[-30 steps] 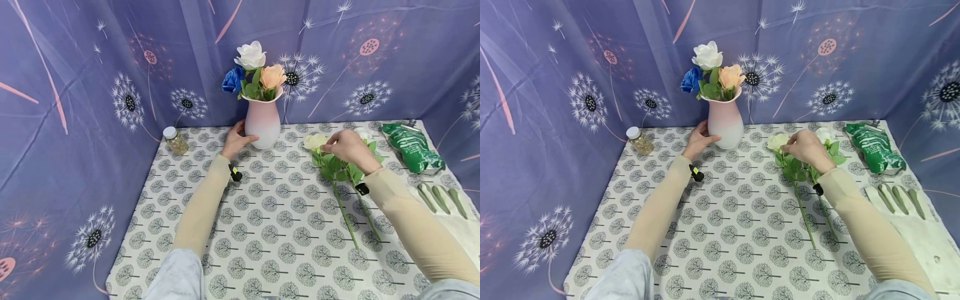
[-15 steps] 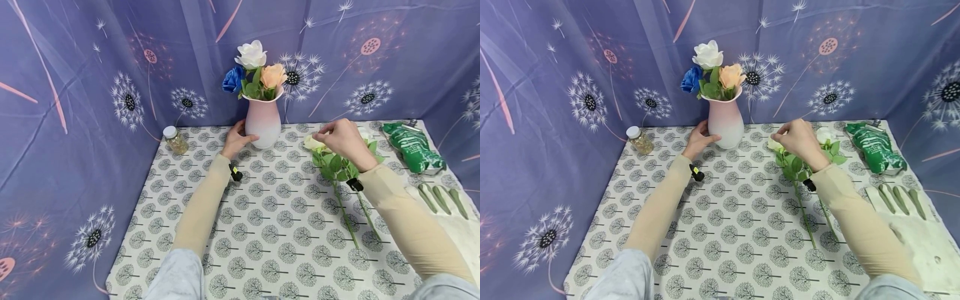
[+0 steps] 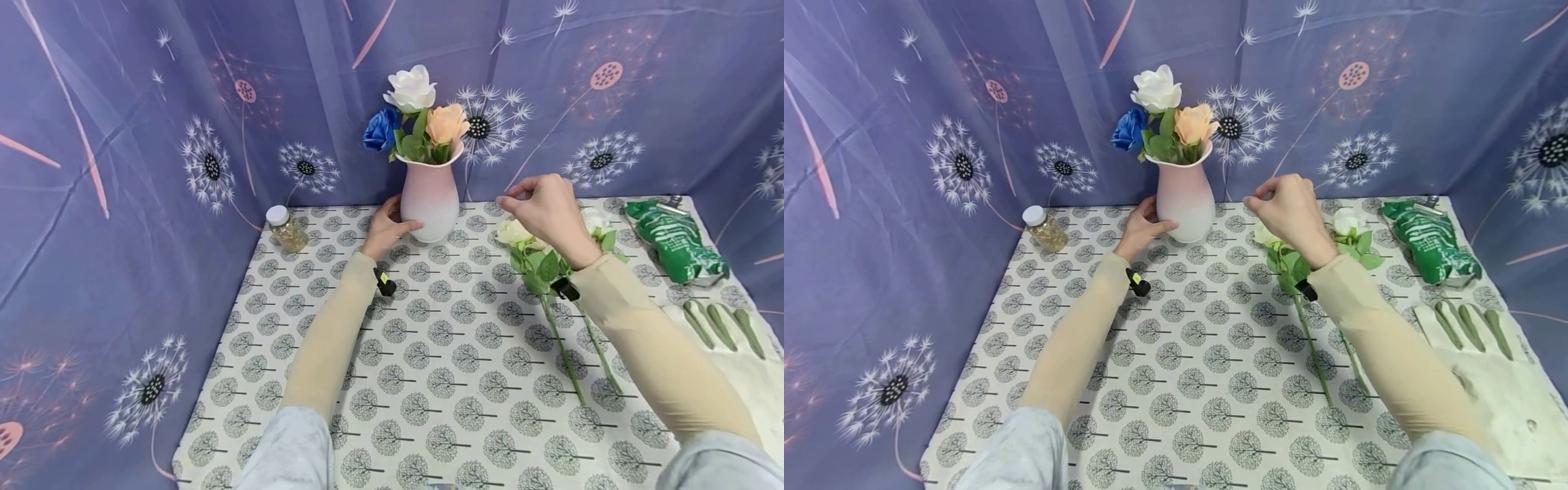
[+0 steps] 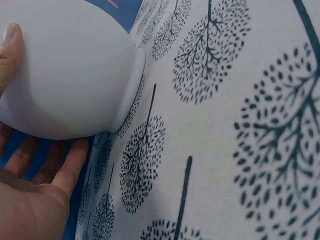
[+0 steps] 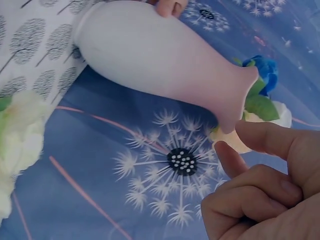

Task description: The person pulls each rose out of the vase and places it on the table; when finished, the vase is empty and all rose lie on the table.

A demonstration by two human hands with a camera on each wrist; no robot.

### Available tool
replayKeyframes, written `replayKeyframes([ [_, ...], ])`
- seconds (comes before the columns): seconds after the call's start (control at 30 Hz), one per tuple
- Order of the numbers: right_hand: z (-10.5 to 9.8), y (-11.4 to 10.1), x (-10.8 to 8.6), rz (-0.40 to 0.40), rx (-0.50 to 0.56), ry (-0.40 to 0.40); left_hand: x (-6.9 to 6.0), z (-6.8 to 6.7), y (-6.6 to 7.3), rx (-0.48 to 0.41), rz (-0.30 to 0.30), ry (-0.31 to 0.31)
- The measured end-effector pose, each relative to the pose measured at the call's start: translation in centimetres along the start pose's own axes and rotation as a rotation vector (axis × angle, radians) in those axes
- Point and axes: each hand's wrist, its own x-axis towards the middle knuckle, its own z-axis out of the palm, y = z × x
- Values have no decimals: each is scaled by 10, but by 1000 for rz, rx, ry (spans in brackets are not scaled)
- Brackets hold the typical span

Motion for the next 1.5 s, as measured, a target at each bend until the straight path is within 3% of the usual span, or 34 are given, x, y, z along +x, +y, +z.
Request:
replayKeyframes([
  [0.43,13,-34,24,2,82,115,-1,0,1,-8,6,-4],
  [0.77,29,-61,63,-44,59,175,-1,0,3,-11,-16,-11],
  [1.1,46,-74,93,43,-18,141,0,-2,1,-18,-24,-20],
  [1.27,49,-80,101,130,-88,91,-1,-2,2,-5,-16,-18],
  [1.5,58,-86,110,151,-183,153,-4,0,4,-74,-10,-16],
])
